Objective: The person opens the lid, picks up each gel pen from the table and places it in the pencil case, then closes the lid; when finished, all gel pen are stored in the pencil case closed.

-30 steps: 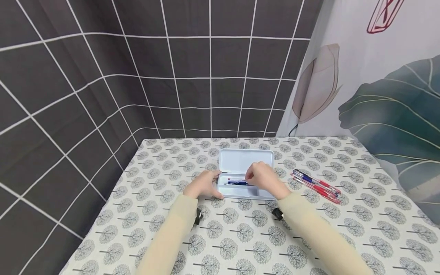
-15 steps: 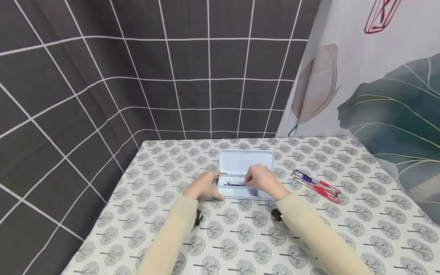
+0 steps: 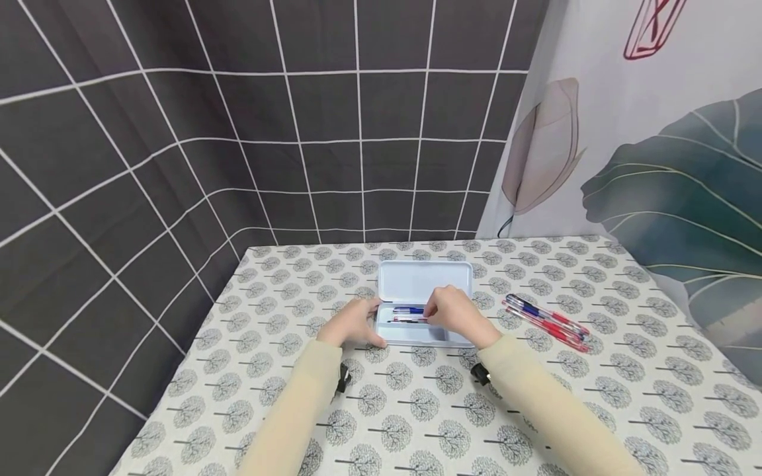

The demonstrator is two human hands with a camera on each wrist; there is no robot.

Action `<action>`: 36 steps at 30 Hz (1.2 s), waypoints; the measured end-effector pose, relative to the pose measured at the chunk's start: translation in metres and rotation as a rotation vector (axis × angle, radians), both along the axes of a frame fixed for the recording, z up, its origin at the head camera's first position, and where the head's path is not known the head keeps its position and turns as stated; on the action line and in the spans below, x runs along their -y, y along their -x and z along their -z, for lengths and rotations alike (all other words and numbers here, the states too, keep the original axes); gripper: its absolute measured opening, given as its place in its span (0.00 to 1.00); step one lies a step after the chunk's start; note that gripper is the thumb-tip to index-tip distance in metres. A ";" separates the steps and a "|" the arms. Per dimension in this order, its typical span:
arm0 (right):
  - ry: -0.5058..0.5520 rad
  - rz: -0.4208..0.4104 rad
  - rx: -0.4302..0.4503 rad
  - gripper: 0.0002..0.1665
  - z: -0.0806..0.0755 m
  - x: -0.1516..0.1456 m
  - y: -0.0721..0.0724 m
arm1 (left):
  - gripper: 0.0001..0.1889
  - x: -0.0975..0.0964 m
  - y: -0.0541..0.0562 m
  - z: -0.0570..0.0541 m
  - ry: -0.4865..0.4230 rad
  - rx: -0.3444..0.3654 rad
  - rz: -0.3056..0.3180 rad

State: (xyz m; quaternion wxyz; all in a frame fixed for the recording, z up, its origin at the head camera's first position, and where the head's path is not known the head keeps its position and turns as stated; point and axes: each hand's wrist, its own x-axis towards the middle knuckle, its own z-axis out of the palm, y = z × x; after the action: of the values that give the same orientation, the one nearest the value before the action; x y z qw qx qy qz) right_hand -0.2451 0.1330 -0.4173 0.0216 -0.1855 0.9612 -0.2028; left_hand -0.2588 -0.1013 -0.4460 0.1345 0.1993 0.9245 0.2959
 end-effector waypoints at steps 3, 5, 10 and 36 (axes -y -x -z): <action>0.009 0.006 0.012 0.05 0.000 -0.001 -0.001 | 0.51 0.000 0.000 0.001 -0.015 0.007 0.006; 0.018 0.006 0.020 0.07 0.001 -0.002 -0.001 | 0.50 0.000 0.000 0.002 -0.018 0.012 0.008; 0.060 0.009 0.030 0.10 0.000 -0.006 0.000 | 0.51 0.000 0.001 0.003 -0.017 0.011 0.002; 0.110 0.051 0.047 0.07 -0.001 -0.031 -0.001 | 0.50 0.000 0.001 0.002 -0.008 0.000 0.010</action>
State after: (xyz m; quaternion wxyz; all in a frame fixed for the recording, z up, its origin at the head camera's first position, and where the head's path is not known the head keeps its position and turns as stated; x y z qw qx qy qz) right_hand -0.2445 0.1641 -0.4163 0.0286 -0.1572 0.9522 -0.2603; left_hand -0.2602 -0.1017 -0.4481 0.1349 0.2044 0.9223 0.2991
